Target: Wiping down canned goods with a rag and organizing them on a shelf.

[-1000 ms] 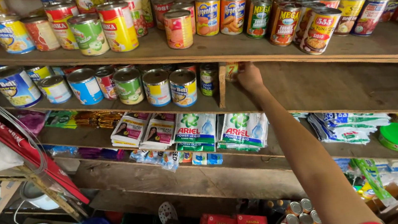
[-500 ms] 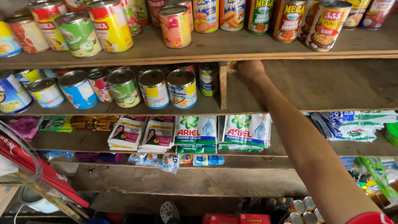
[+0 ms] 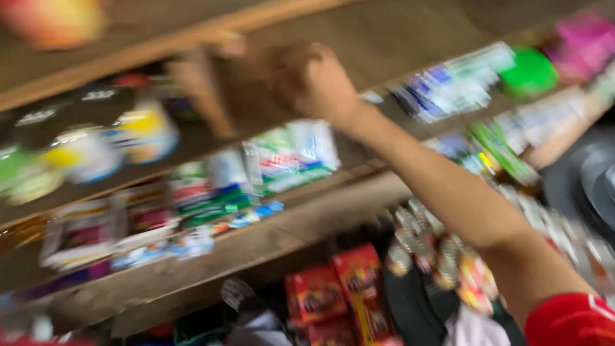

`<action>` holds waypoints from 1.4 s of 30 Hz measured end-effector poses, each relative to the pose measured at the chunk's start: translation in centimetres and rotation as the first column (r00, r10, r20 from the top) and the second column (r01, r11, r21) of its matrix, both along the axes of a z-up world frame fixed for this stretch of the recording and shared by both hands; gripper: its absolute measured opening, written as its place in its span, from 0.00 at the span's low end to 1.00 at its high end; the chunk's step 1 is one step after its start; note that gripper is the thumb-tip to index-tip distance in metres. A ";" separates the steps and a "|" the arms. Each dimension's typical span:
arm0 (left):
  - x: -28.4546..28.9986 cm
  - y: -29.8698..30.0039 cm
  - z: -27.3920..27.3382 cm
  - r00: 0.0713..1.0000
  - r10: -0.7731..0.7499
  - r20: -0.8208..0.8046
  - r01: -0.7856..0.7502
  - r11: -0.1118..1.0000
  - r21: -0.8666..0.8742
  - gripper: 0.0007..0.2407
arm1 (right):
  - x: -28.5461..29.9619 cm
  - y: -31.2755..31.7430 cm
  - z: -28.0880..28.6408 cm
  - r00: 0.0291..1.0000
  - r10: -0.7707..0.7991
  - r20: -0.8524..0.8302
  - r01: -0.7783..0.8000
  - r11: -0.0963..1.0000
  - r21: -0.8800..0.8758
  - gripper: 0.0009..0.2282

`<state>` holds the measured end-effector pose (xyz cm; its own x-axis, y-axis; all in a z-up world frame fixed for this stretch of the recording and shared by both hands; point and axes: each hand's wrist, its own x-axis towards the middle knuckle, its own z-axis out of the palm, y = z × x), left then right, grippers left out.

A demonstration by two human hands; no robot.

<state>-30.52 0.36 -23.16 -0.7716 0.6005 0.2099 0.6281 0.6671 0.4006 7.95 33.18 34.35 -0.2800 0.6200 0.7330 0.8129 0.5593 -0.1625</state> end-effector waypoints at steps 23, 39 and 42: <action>12.0 2.4 13.1 0.235 -0.967 -0.096 0.958 0.247 -0.143 0.27 | 13.7 -48.5 -46.4 0.753 -0.655 0.066 0.471 0.466 -0.749 0.28; 30.0 10.4 2.0 0.077 -0.630 0.773 0.886 0.398 0.236 0.31 | 10.5 -42.8 -51.5 0.532 -0.799 0.280 0.605 0.127 -0.786 0.44; 31.5 12.5 1.2 0.061 -0.710 0.702 0.884 0.365 0.292 0.37 | 11.1 -44.1 -53.6 0.494 -0.833 0.250 0.653 0.165 -0.739 0.29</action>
<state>0.98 12.82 -21.99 0.3867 0.8931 -0.2300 0.4430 0.0389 0.8957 19.04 -10.89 -19.24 0.6876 0.7228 -0.0695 0.6733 -0.6705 -0.3116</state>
